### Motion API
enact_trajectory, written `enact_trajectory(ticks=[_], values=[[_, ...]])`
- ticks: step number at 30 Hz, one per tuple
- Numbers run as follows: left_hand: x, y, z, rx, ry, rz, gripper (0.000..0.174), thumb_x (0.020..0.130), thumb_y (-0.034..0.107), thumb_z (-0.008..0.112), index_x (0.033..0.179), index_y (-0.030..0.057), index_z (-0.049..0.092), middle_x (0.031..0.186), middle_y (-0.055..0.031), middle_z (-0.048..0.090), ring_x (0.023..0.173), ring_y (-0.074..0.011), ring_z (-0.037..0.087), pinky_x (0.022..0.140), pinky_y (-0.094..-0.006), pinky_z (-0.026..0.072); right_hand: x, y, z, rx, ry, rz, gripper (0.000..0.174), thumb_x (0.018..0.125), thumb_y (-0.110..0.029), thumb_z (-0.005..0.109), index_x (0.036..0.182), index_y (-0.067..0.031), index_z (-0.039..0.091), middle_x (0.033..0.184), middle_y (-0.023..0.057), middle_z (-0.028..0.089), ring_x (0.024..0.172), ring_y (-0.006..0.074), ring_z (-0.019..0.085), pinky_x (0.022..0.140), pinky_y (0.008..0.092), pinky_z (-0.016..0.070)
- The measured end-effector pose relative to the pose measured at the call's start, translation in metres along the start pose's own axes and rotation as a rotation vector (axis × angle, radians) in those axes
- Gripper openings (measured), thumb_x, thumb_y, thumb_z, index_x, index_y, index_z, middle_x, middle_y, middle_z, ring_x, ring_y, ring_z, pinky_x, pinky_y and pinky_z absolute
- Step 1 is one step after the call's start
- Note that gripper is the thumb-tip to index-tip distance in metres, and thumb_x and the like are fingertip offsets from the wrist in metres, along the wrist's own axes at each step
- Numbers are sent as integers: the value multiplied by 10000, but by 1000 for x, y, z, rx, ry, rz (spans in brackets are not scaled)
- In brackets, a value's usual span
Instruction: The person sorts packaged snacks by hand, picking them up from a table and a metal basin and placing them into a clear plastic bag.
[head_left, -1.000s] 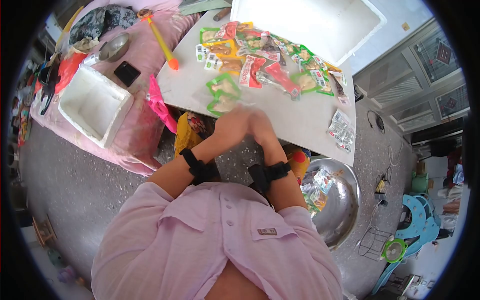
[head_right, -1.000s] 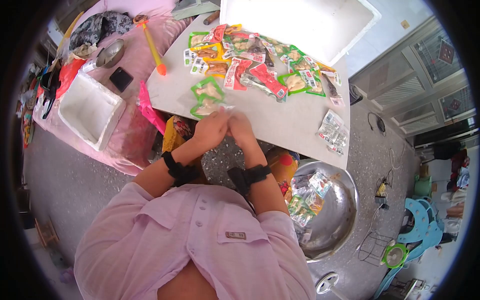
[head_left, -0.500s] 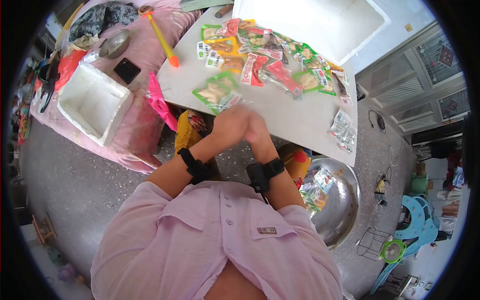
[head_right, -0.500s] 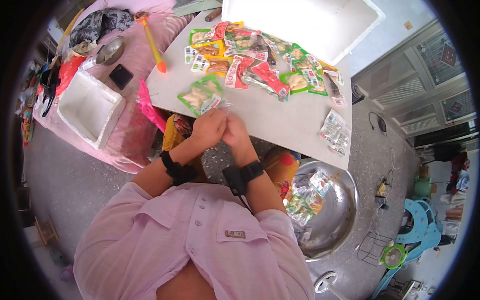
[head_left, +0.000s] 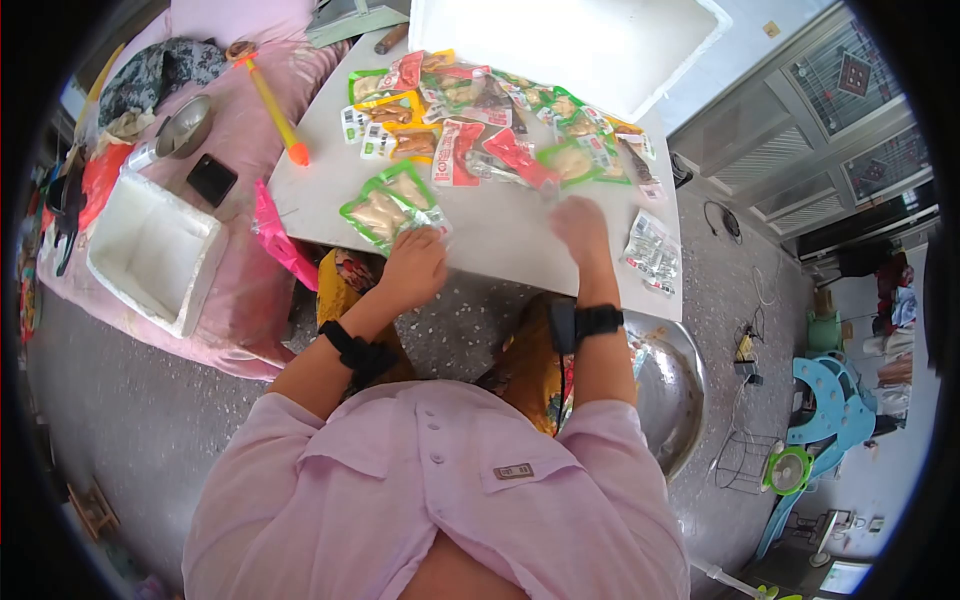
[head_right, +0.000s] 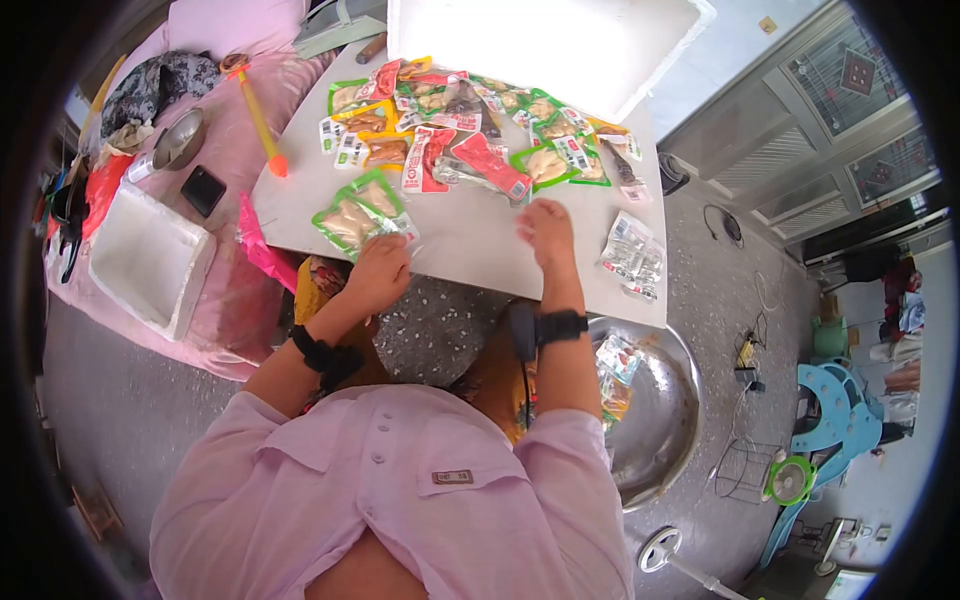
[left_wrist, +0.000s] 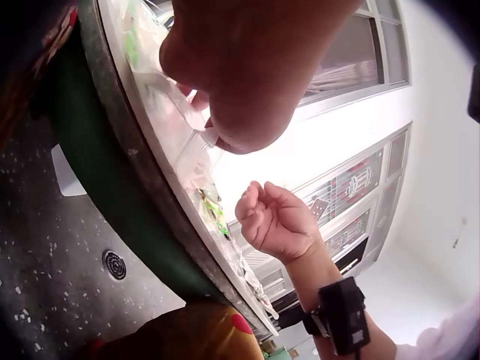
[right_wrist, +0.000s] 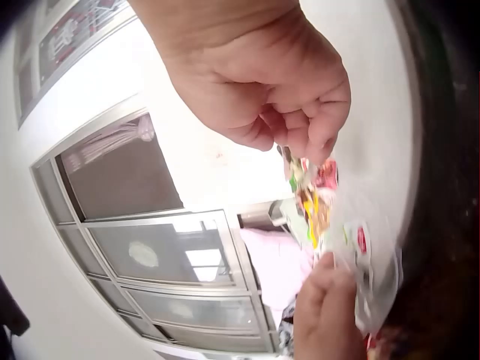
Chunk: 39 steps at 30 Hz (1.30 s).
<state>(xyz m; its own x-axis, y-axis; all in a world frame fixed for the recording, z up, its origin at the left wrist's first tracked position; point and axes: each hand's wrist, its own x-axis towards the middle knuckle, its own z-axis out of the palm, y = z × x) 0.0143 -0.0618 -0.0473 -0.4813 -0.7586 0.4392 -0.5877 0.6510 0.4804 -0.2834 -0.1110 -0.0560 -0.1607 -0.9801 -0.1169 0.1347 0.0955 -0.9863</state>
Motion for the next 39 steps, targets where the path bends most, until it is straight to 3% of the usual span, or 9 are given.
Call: enact_trajectory(ticks=[1, 5, 9, 13, 19, 23, 29, 32, 39], values=[[0, 0, 0, 18, -30, -9, 78, 662, 75, 482, 719, 21, 481, 992, -181, 502, 986, -331, 435, 860, -426, 306, 11, -7, -10, 228, 65, 50, 274, 746, -85, 497, 1000, -15, 423, 830, 70, 502, 698, 156, 521, 566, 281, 447], [0, -3, 3, 91, -61, -18, 150, 681, 108, 470, 785, 3, 493, 971, -173, 505, 974, -313, 444, 857, -429, 306, 55, -21, -23, 161, 497, 9, 321, 714, -58, 513, 1010, -8, 401, 835, 62, 478, 689, 156, 498, 544, 297, 446], [-2, -6, 7, 88, -56, -31, 166, 684, 106, 474, 812, 2, 492, 1009, -171, 495, 1007, -323, 425, 873, -442, 290, 92, -15, -27, 161, 603, -50, 312, 694, -36, 514, 991, -24, 419, 807, 65, 490, 619, 153, 489, 475, 285, 421], [-2, -3, 6, 46, -36, -38, 98, 677, 85, 480, 742, 12, 486, 1035, -177, 487, 1027, -340, 409, 887, -445, 279, 113, -5, -27, 201, 591, -95, 308, 674, -14, 515, 971, -39, 438, 779, 67, 502, 548, 151, 480, 407, 272, 396], [-2, 0, 4, 21, -2, -26, 56, 667, 64, 490, 706, 25, 478, 1017, -179, 495, 1023, -343, 411, 879, -447, 284, 93, -20, -30, 274, 419, 130, 173, 687, 1, 512, 847, -49, 468, 738, 67, 501, 553, 139, 483, 405, 240, 378], [-3, -5, 8, -14, -19, -30, 129, 664, 81, 483, 772, 11, 498, 1018, -169, 488, 1039, -334, 398, 892, -449, 267, 91, 12, -67, 245, 118, -239, 117, 726, 11, 485, 828, -45, 467, 729, 60, 500, 575, 138, 487, 462, 228, 410], [3, -8, 9, -91, 58, -7, 65, 653, 57, 473, 699, 13, 460, 831, -167, 500, 833, -339, 465, 734, -429, 347, -19, -56, -23, 585, 167, -135, 104, 761, 16, 452, 851, -30, 477, 768, 63, 529, 619, 144, 512, 534, 250, 460], [6, -2, 3, -178, 62, -22, 58, 656, 49, 466, 682, 0, 447, 744, -183, 478, 727, -356, 460, 644, -428, 356, -59, -37, -13, 670, 36, -147, 121, 763, 12, 444, 871, -21, 488, 804, 71, 552, 667, 147, 545, 557, 250, 477], [14, 13, 7, -317, 163, -84, 50, 709, 31, 453, 739, 3, 425, 738, -173, 450, 721, -345, 455, 635, -388, 369, -141, -12, 50, 731, 32, 147, 177, 764, 14, 442, 928, -33, 490, 840, 71, 562, 688, 156, 563, 584, 276, 513]])
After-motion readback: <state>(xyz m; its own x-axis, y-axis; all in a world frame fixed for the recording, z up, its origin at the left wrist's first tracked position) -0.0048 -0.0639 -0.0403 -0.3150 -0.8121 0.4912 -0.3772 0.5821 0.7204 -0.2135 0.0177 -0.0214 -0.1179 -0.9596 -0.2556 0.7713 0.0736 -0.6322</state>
